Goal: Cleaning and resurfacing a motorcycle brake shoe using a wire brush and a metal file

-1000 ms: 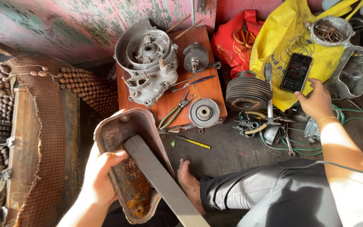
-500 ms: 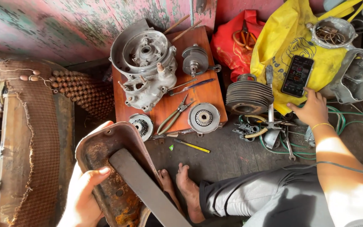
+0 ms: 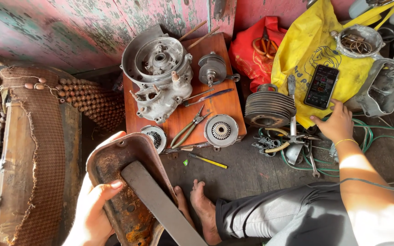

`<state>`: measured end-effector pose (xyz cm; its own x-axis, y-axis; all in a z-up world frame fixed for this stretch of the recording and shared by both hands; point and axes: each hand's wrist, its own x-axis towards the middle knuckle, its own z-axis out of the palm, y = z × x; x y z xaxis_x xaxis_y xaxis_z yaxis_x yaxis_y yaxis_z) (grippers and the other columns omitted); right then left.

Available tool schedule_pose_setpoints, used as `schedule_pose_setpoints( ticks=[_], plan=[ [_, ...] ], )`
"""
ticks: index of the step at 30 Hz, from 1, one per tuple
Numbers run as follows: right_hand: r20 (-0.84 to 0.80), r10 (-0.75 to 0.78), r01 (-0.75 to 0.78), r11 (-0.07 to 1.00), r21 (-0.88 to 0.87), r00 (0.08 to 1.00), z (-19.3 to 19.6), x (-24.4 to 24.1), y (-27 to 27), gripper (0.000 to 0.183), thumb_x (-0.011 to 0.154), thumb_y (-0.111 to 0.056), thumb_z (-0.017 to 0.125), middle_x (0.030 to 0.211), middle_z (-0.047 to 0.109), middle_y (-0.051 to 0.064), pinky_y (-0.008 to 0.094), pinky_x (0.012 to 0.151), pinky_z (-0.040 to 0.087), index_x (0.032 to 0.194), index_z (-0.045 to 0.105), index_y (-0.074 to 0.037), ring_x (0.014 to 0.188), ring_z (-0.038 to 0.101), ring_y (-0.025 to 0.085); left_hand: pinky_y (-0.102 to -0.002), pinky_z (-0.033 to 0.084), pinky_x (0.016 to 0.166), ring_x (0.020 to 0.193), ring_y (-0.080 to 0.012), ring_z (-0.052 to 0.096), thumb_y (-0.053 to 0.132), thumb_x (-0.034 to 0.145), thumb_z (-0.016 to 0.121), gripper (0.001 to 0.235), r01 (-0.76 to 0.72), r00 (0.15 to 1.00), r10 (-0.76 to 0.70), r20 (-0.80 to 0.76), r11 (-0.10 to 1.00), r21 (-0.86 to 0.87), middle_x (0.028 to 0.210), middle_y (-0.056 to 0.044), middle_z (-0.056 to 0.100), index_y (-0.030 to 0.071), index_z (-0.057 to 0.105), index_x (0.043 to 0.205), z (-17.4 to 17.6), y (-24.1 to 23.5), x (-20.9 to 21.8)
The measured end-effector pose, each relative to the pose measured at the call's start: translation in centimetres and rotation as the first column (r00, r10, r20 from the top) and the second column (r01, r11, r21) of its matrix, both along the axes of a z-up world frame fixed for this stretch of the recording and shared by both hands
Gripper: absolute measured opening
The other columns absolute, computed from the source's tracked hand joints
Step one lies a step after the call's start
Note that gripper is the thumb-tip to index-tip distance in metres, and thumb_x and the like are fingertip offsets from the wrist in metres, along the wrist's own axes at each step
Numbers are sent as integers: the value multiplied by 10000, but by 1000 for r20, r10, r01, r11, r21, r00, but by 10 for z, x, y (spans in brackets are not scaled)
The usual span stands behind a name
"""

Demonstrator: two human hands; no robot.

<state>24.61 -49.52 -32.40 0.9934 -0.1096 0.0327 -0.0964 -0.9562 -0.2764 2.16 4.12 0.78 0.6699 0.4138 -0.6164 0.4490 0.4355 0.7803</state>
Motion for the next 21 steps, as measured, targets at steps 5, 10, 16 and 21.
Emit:
schedule_pose_setpoints(
  ticks=[5, 10, 16, 21],
  plan=[
    [92, -46, 49, 998, -35, 995, -7, 9, 8, 746, 896, -397, 793, 1123, 664, 216, 534, 879, 489, 1450, 497, 5, 1063, 594, 462, -545, 452, 804, 1048, -404, 588, 4, 679, 418, 871, 87, 987, -88, 131, 996, 10, 1324, -304, 632, 70, 476, 1545, -19, 9, -6],
    [122, -145, 154, 986, -66, 982, -10, 33, 35, 791, 901, -451, 811, 1123, 638, 296, 553, 772, 522, 1435, 466, 20, 976, 573, 464, -537, 454, 818, 1019, -395, 597, 17, 661, 434, 878, 120, 982, -124, 143, 992, 37, 1262, -303, 651, 75, 492, 1535, -20, 5, -3],
    [75, -274, 281, 951, -131, 959, -13, 47, 50, 1043, 814, -515, 867, 1192, 517, 349, 564, 877, 448, 1456, 298, 79, 1037, 504, 480, -547, 470, 838, 1041, -405, 604, 38, 659, 469, 864, 138, 962, -133, 240, 990, -4, 1271, -314, 643, 52, 481, 1523, -31, 13, -9],
    [-230, -238, 215, 969, -121, 944, 10, 18, 49, 1228, 711, -628, 803, 1315, 490, 406, 632, 932, 405, 1571, 182, -9, 1154, 494, 571, -576, 480, 679, 892, -429, 603, 17, 755, 450, 746, 99, 982, -89, 165, 994, -50, 1143, -346, 624, 31, 467, 1500, -42, 23, -15]
  ],
)
